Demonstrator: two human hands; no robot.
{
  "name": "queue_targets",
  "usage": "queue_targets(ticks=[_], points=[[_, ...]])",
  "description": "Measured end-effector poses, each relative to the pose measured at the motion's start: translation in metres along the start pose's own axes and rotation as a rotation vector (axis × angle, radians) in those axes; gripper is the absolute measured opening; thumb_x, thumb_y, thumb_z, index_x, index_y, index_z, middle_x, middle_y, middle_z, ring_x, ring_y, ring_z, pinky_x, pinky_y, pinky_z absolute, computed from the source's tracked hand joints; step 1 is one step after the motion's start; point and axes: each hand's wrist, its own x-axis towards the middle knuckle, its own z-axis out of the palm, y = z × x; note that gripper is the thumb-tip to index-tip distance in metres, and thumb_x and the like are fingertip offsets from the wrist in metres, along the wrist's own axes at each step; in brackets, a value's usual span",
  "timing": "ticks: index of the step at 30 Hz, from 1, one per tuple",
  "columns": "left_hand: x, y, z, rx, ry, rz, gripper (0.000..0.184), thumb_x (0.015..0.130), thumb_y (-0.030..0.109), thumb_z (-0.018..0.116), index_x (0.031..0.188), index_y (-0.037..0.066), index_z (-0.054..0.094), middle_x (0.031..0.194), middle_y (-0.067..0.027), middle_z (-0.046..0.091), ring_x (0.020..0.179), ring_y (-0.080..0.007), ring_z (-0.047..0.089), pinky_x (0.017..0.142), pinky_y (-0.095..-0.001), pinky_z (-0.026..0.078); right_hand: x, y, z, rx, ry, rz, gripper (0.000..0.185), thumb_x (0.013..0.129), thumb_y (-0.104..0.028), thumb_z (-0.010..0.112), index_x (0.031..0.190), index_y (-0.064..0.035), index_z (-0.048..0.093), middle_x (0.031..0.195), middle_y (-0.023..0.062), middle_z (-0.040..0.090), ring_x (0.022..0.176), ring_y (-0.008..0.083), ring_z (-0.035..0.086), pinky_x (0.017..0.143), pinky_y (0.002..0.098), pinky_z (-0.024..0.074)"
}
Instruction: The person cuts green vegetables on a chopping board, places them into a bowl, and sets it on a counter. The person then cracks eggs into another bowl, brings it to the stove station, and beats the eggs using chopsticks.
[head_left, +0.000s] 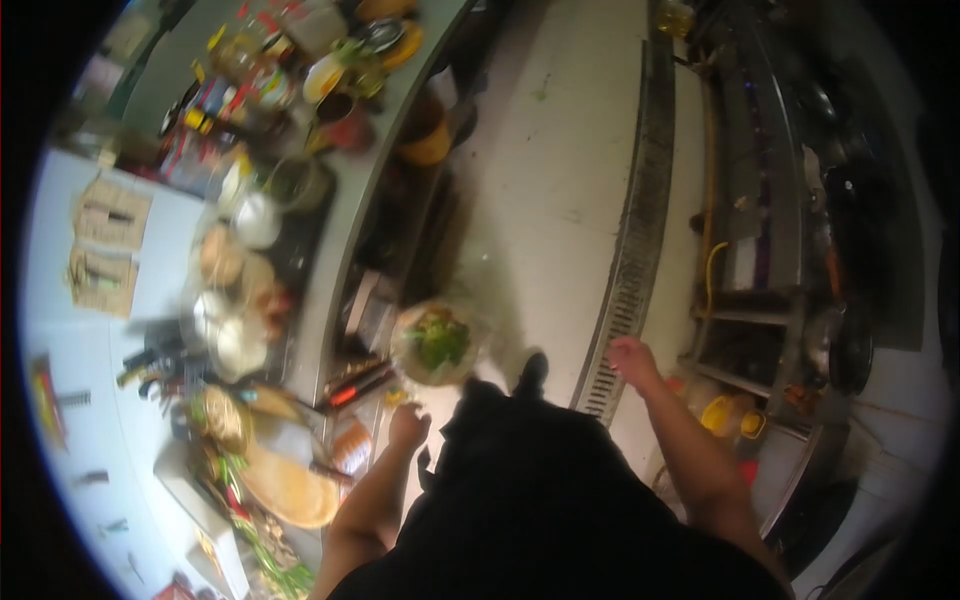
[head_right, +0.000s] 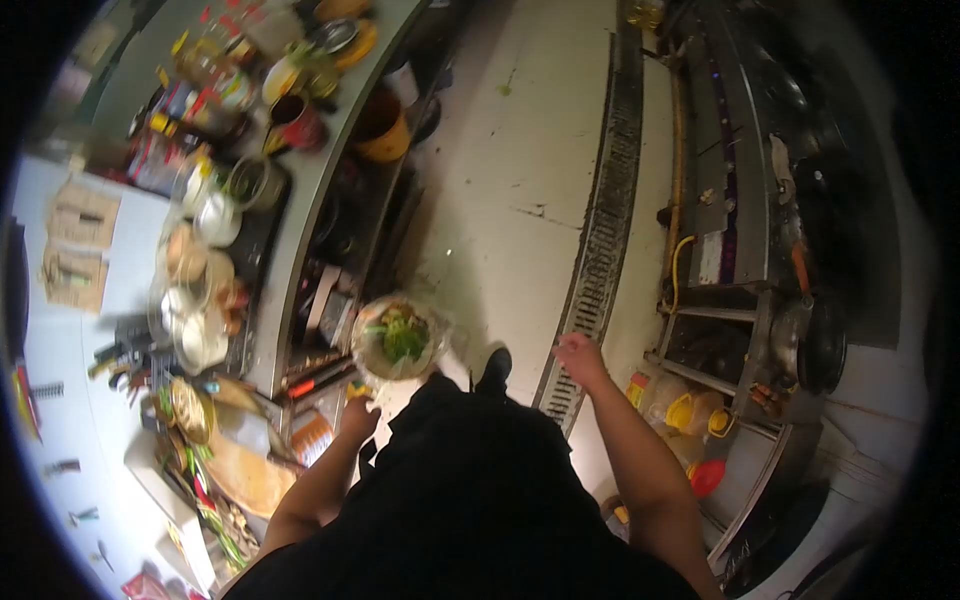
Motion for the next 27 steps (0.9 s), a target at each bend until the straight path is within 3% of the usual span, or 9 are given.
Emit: queue_targets(ticks=[2,9,12,17,19,20,21,23,27], points=[[0.036,-0.001,-0.003,0.009,-0.285,-0.131,0.046,0.078,0.036,0.062,0.112,0.006,0.065,0.115,-0.0184,0.063,0.109,-0.0333,0.058,0.096,-0.0402,0.045,0.027,-0.012,-0.010,-0.102,0.042,-0.075,0.034,0.077,-0.021,0.073,0.104,-0.0035,0.064,0.083,0.0097,0.065,0.069,0.0186,0.062,0.062,0.0311,0.0495],[0.183,0.101,-0.037,0.152,-0.410,-0.286,0.039,0.082,0.037,0.063,0.104,0.004,0.065,0.106,-0.0203,0.066,0.104,-0.0338,0.062,0.088,-0.0424,0.049,0.135,-0.012,-0.082,-0.534,-0.129,0.052,0.037,0.080,-0.036,0.065,0.097,-0.0030,0.064,0.096,0.0212,0.064,0.093,0.0367,0.062,0.080,0.0446,0.0496],[0.303,0.137,-0.027,0.349,-0.306,0.076,0.043,0.078,0.039,0.064,0.103,0.004,0.067,0.106,-0.0199,0.066,0.103,-0.0356,0.061,0.090,-0.0433,0.048,0.179,0.007,-0.130,-0.721,-0.079,0.075,0.044,0.080,-0.038,0.058,0.106,-0.0033,0.065,0.110,0.0228,0.062,0.104,0.0378,0.060,0.089,0.0445,0.0481],[0.488,0.371,-0.128,0.615,-0.518,0.306,0.043,0.082,0.043,0.058,0.107,0.009,0.067,0.121,-0.0150,0.060,0.111,-0.0322,0.058,0.095,-0.0418,0.046,0.249,0.000,-0.225,-0.728,0.004,0.448,0.037,0.080,-0.036,0.056,0.102,-0.0091,0.070,0.109,0.0174,0.065,0.104,0.0363,0.061,0.090,0.0423,0.0485],[0.634,0.386,-0.111,0.811,-0.274,0.752,0.044,0.085,0.039,0.055,0.112,0.007,0.064,0.121,-0.0161,0.061,0.110,-0.0330,0.058,0.096,-0.0409,0.046,0.282,-0.011,-0.243,-0.437,0.162,0.477,0.033,0.081,-0.034,0.056,0.097,-0.0096,0.072,0.106,0.0159,0.067,0.102,0.0357,0.062,0.089,0.0426,0.0488],[0.670,0.441,-0.135,0.614,-0.176,0.688,0.037,0.084,0.036,0.055,0.103,0.007,0.068,0.113,-0.0159,0.064,0.106,-0.0333,0.060,0.093,-0.0401,0.048,0.303,-0.018,-0.250,-0.155,0.295,0.489,0.030,0.082,-0.032,0.055,0.092,-0.0102,0.073,0.102,0.0144,0.068,0.100,0.0352,0.063,0.088,0.0429,0.0491],[0.676,0.528,-0.184,0.778,-0.157,1.002,0.029,0.081,0.029,0.056,0.092,0.006,0.070,0.104,-0.0166,0.067,0.102,-0.0335,0.061,0.089,-0.0407,0.050,0.326,-0.029,-0.255,-0.140,0.312,0.485,0.030,0.082,-0.032,0.055,0.092,-0.0102,0.073,0.102,0.0144,0.068,0.100,0.0352,0.063,0.088,0.0429,0.0491],[0.677,0.660,-0.238,0.333,-0.007,0.840,0.026,0.081,0.026,0.057,0.091,0.005,0.069,0.101,-0.0181,0.067,0.099,-0.0344,0.062,0.086,-0.0416,0.050,0.374,-0.061,-0.266,-0.826,0.207,0.154,0.019,0.078,-0.027,0.061,0.091,-0.0148,0.068,0.092,0.0110,0.068,0.089,0.0307,0.064,0.076,0.0424,0.0522],[0.729,0.792,-0.263,0.054,0.005,0.641,0.030,0.083,0.026,0.060,0.104,0.005,0.065,0.102,-0.0181,0.066,0.097,-0.0364,0.062,0.084,-0.0418,0.051,0.499,-0.131,-0.290,-1.067,-0.042,-0.094,0.021,0.077,-0.029,0.060,0.091,-0.0142,0.067,0.094,0.0110,0.067,0.091,0.0324,0.064,0.075,0.0446,0.0521]])
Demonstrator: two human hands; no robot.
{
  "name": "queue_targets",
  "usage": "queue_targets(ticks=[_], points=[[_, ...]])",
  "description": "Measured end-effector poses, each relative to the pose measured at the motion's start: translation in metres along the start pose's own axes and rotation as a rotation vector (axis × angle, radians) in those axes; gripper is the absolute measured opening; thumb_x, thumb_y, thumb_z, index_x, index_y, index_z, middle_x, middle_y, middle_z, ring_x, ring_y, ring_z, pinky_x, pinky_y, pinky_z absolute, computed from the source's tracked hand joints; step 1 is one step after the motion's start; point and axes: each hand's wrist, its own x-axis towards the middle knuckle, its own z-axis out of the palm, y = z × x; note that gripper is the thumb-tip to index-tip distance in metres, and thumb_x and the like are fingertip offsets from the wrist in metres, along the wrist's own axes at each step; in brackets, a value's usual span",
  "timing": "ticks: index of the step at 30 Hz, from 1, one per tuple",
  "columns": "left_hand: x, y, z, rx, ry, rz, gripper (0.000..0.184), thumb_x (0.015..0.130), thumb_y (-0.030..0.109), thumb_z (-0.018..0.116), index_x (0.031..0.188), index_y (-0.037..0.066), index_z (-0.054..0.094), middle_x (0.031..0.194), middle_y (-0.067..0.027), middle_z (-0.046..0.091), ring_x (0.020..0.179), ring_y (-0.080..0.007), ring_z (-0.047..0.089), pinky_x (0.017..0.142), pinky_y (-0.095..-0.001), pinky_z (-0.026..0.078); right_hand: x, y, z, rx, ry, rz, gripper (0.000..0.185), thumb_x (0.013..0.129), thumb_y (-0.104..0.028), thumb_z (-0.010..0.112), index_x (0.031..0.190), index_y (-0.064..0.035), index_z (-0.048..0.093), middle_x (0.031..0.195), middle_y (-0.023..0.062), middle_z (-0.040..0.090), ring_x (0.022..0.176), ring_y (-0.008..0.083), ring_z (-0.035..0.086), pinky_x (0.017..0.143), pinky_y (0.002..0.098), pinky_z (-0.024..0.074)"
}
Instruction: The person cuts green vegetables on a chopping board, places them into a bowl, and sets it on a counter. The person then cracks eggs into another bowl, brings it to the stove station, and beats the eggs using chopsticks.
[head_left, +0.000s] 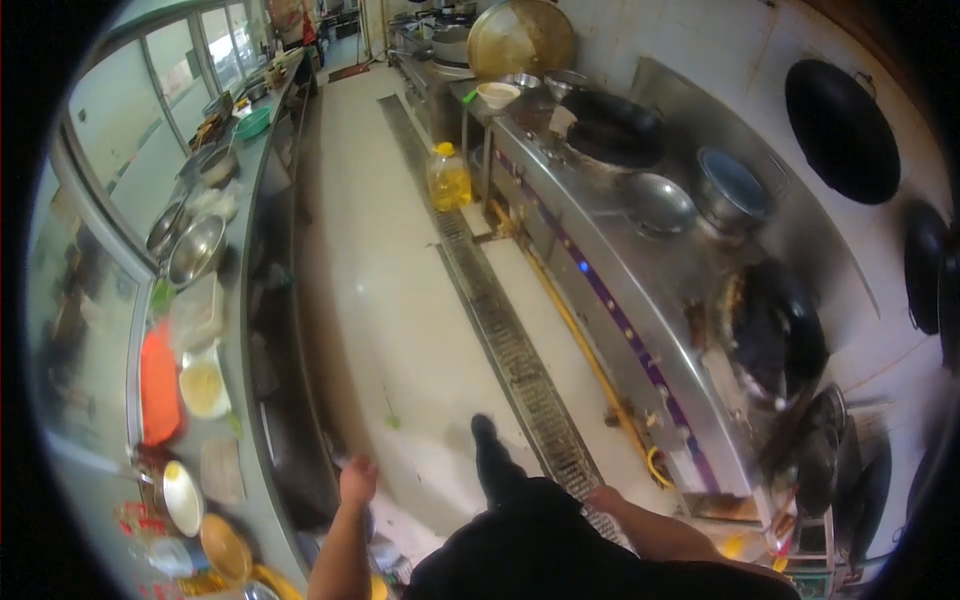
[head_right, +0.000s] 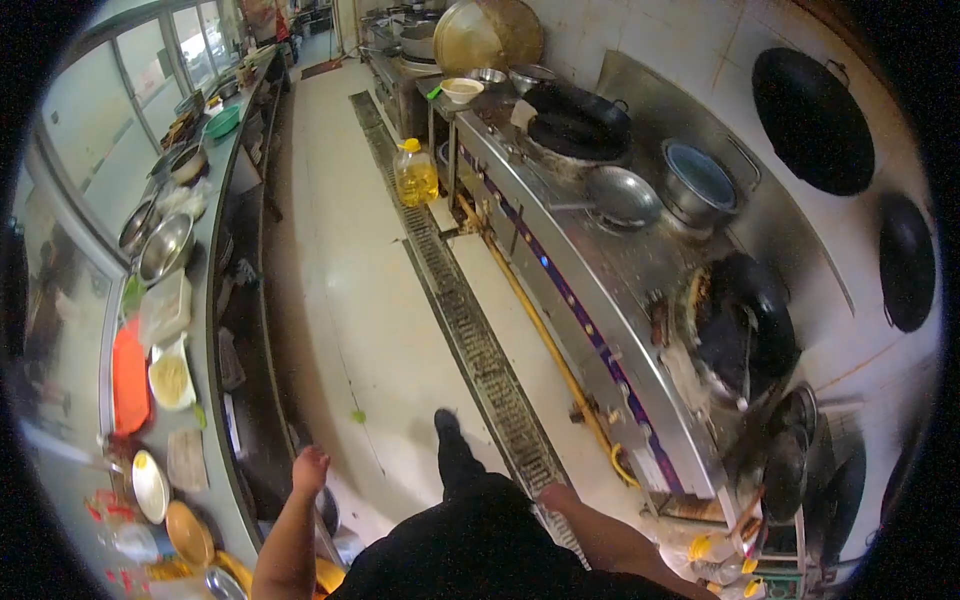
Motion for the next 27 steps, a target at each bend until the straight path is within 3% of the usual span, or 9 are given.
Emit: queue_targets(ticks=[4,9,13,16,18,20,22,25,27], points=[[0.071,-0.074,0.037,0.457,-0.313,0.189,0.038,0.086,0.033,0.060,0.112,0.006,0.063,0.118,-0.0181,0.061,0.111,-0.0355,0.057,0.095,-0.0440,0.045,0.125,0.034,-0.096,0.336,-0.134,0.194,0.021,0.077,-0.028,0.059,0.087,-0.0128,0.069,0.090,0.0125,0.067,0.088,0.0339,0.064,0.073,0.0446,0.0525],[0.077,-0.126,0.022,0.008,-0.594,-0.369,0.040,0.088,0.037,0.054,0.107,0.004,0.065,0.110,-0.0194,0.064,0.104,-0.0344,0.060,0.091,-0.0424,0.046,0.284,0.107,-0.293,-0.002,-0.115,-0.007,0.019,0.077,-0.023,0.060,0.078,-0.0074,0.072,0.083,0.0154,0.068,0.079,0.0359,0.066,0.068,0.0455,0.0525],[0.178,-0.127,-0.004,0.064,-0.606,-0.491,0.036,0.084,0.031,0.055,0.103,0.002,0.065,0.103,-0.0190,0.065,0.098,-0.0321,0.061,0.087,-0.0419,0.046,0.408,0.133,-0.434,0.767,0.211,0.429,0.021,0.079,-0.024,0.063,0.084,-0.0048,0.070,0.076,0.0128,0.068,0.068,0.0285,0.066,0.063,0.0399,0.0522],[0.284,-0.166,-0.012,0.068,-0.591,-0.400,0.033,0.082,0.027,0.056,0.100,0.001,0.065,0.098,-0.0186,0.066,0.094,-0.0304,0.062,0.084,-0.0415,0.046,0.482,0.127,-0.523,1.059,0.368,0.495,0.027,0.081,-0.030,0.063,0.086,-0.0037,0.068,0.075,0.0132,0.068,0.064,0.0286,0.065,0.065,0.0403,0.0520],[0.370,-0.181,-0.055,-0.019,-0.465,0.056,0.031,0.080,0.024,0.057,0.098,0.000,0.065,0.094,-0.0184,0.067,0.091,-0.0292,0.063,0.082,-0.0412,0.046,0.529,0.133,-0.536,0.795,0.198,0.409,0.031,0.085,-0.032,0.058,0.089,-0.0040,0.069,0.083,0.0148,0.069,0.069,0.0292,0.067,0.066,0.0414,0.0525],[0.486,-0.116,-0.066,0.384,-0.621,0.096,0.037,0.080,0.049,0.063,0.101,0.018,0.069,0.103,-0.0082,0.067,0.095,-0.0293,0.063,0.080,-0.0414,0.052,0.576,0.158,-0.496,0.423,0.127,0.392,0.034,0.088,-0.032,0.050,0.092,-0.0057,0.070,0.092,0.0165,0.070,0.082,0.0300,0.067,0.071,0.0438,0.0530],[0.617,-0.063,-0.120,0.412,-0.733,-0.305,0.042,0.082,0.045,0.063,0.109,0.013,0.067,0.112,-0.0146,0.064,0.104,-0.0287,0.062,0.090,-0.0425,0.049,0.605,0.178,-0.471,-0.073,-0.080,-0.078,0.022,0.083,-0.029,0.054,0.082,-0.0108,0.067,0.085,0.0138,0.067,0.081,0.0313,0.065,0.066,0.0444,0.0512],[0.791,-0.007,-0.179,0.477,-0.461,-0.086,0.051,0.083,0.039,0.059,0.124,0.008,0.058,0.122,-0.0176,0.059,0.110,-0.0364,0.058,0.094,-0.0440,0.047,0.652,0.164,-0.499,0.452,-0.081,-0.303,0.016,0.083,-0.022,0.055,0.089,-0.0111,0.066,0.086,0.0158,0.066,0.079,0.0317,0.065,0.065,0.0465,0.0515],[0.892,0.053,-0.219,0.285,-0.358,-0.158,0.048,0.082,0.039,0.061,0.121,0.010,0.060,0.119,-0.0147,0.062,0.109,-0.0335,0.060,0.093,-0.0431,0.048,0.687,0.161,-0.529,0.706,-0.225,0.150,0.015,0.084,-0.017,0.053,0.090,-0.0102,0.065,0.085,0.0160,0.065,0.078,0.0321,0.064,0.064,0.0474,0.0512]])
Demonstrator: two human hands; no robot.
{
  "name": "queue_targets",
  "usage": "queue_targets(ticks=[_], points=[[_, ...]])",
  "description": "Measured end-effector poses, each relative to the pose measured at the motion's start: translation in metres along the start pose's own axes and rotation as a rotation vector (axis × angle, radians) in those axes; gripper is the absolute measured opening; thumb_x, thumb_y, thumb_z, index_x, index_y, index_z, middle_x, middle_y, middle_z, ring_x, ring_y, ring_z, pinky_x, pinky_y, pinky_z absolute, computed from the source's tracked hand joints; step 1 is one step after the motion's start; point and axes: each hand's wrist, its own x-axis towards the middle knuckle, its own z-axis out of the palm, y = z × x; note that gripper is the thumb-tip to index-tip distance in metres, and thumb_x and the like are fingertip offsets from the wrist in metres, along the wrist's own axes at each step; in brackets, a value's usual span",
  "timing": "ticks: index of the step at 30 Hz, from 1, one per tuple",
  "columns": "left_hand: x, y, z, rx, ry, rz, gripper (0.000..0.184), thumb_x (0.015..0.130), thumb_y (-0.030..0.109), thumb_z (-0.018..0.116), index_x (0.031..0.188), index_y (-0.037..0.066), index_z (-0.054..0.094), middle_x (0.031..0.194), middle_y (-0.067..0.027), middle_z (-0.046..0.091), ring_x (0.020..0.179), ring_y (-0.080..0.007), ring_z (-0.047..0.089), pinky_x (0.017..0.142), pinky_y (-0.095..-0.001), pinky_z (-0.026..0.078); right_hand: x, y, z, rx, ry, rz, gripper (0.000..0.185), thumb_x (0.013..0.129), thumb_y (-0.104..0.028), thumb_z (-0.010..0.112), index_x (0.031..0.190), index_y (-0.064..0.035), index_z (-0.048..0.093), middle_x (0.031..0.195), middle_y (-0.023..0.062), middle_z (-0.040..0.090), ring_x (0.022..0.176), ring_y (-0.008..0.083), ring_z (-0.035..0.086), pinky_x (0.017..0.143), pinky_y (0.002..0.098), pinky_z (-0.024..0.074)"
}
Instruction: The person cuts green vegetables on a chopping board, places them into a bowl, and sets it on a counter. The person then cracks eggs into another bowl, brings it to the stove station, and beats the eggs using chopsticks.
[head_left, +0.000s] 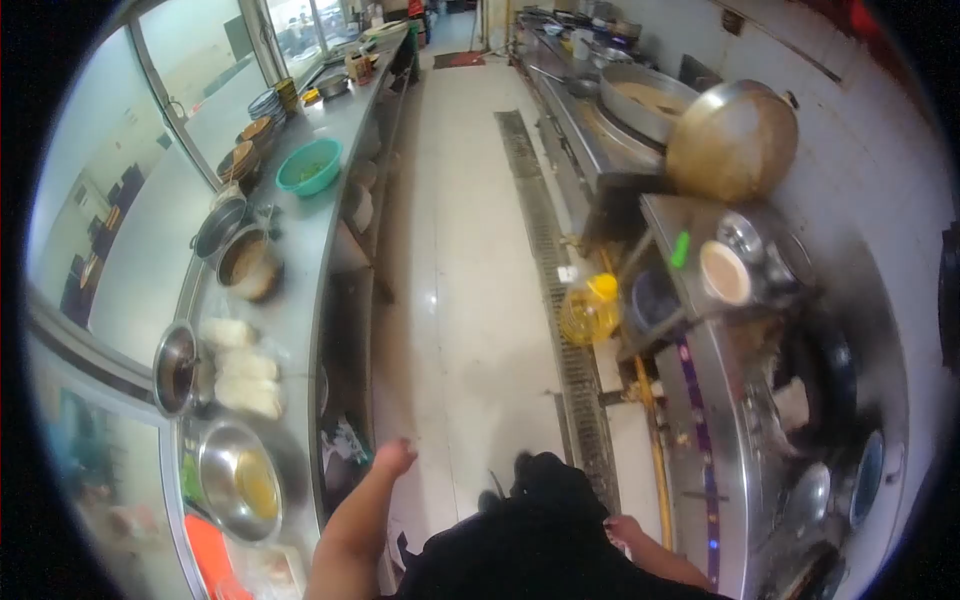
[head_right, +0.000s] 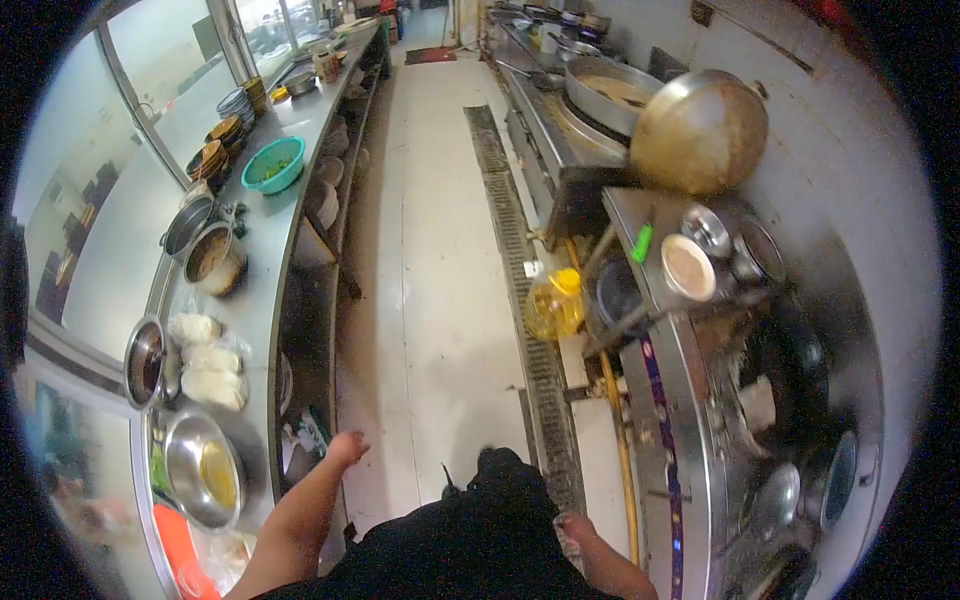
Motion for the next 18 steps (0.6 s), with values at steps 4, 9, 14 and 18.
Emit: queue_targets(ticks=[4,9,14,18], points=[[0.115,0.081,-0.110,-0.257,0.190,0.111,0.047,0.081,0.036,0.065,0.115,0.005,0.062,0.108,-0.0154,0.067,0.099,-0.0343,0.064,0.087,-0.0406,0.051,0.087,-0.065,-0.115,-0.257,-0.060,-0.024,0.013,0.085,-0.016,0.055,0.087,-0.0076,0.064,0.081,0.0138,0.064,0.071,0.0295,0.063,0.060,0.0466,0.0507],[0.210,0.094,-0.152,-0.155,-0.034,-0.041,0.046,0.083,0.039,0.064,0.120,0.011,0.061,0.119,-0.0125,0.063,0.112,-0.0315,0.059,0.096,-0.0413,0.047,0.243,-0.123,-0.306,-0.408,-0.098,-0.067,0.012,0.085,-0.014,0.056,0.082,-0.0043,0.063,0.075,0.0109,0.064,0.064,0.0263,0.063,0.055,0.0455,0.0501],[0.277,0.016,-0.162,0.154,-0.374,0.035,0.043,0.087,0.043,0.058,0.116,0.011,0.064,0.122,-0.0168,0.060,0.110,-0.0348,0.058,0.094,-0.0436,0.046,0.410,-0.270,-0.562,-0.991,0.224,-0.244,0.009,0.086,-0.013,0.061,0.085,-0.0041,0.064,0.070,0.0078,0.061,0.060,0.0194,0.062,0.050,0.0355,0.0492],[0.355,-0.007,-0.212,0.109,-0.471,-0.247,0.032,0.088,0.040,0.057,0.115,0.025,0.067,0.127,-0.0152,0.058,0.115,-0.0330,0.056,0.098,-0.0448,0.044,0.479,-0.463,-0.728,0.467,0.501,-0.062,0.011,0.086,-0.015,0.060,0.089,-0.0049,0.064,0.071,0.0060,0.061,0.062,0.0156,0.061,0.053,0.0312,0.0491]])
